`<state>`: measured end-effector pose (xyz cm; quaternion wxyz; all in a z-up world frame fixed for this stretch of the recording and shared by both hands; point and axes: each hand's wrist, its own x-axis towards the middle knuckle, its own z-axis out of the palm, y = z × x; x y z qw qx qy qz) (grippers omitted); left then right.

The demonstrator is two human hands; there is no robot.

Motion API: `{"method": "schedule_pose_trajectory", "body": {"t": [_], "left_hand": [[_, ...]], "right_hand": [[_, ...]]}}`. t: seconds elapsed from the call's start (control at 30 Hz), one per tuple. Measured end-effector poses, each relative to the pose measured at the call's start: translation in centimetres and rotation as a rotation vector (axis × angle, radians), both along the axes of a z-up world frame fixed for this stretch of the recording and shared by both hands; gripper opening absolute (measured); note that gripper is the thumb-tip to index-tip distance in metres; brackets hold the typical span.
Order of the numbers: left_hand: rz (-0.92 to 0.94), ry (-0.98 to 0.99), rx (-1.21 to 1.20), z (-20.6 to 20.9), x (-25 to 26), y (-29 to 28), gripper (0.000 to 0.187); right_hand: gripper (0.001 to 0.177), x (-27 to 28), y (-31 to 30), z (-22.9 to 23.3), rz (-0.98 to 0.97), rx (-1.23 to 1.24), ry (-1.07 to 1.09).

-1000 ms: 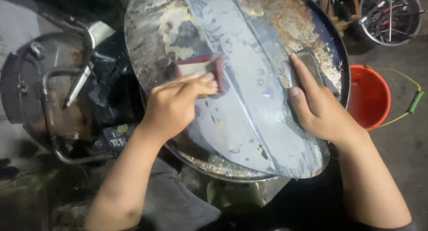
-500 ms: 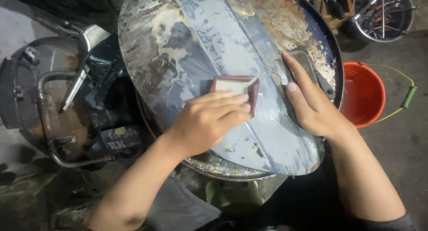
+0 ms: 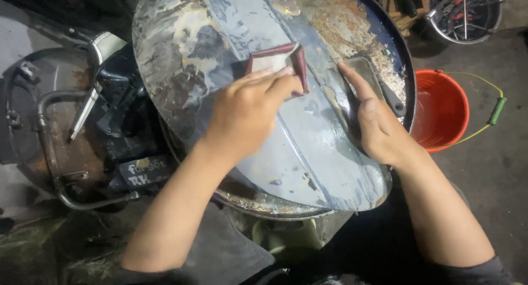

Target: The person folds a piece of sandpaper and uses it to sand a large, curved metal object resting on their lap. They then switch to a metal scraper to remove residue from the same surface.

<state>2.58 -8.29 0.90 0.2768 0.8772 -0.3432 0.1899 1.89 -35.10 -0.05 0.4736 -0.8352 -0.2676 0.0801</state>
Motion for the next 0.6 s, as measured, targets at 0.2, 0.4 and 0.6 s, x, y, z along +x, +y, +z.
{"method": "schedule_pose_trajectory", "body": {"t": [0.2, 0.4, 0.6], "left_hand": [[-0.31, 0.114, -0.03, -0.6, -4.1, -4.2, 0.022], [-0.075, -0.012, 0.008, 0.4, -2.2, -0.9, 0.02], [-0.306, 0.069, -0.239, 1.0, -3.9, -2.5, 0.043]], "right_hand": [[0.102, 0.0, -0.5, -1.0, -0.017, 0.079, 0.017], [0.097, -0.4, -0.3, -0.6, -0.037, 0.036, -0.124], [0.053, 0.7, -1.9, -0.8, 0.173, -0.066, -0.55]]}}
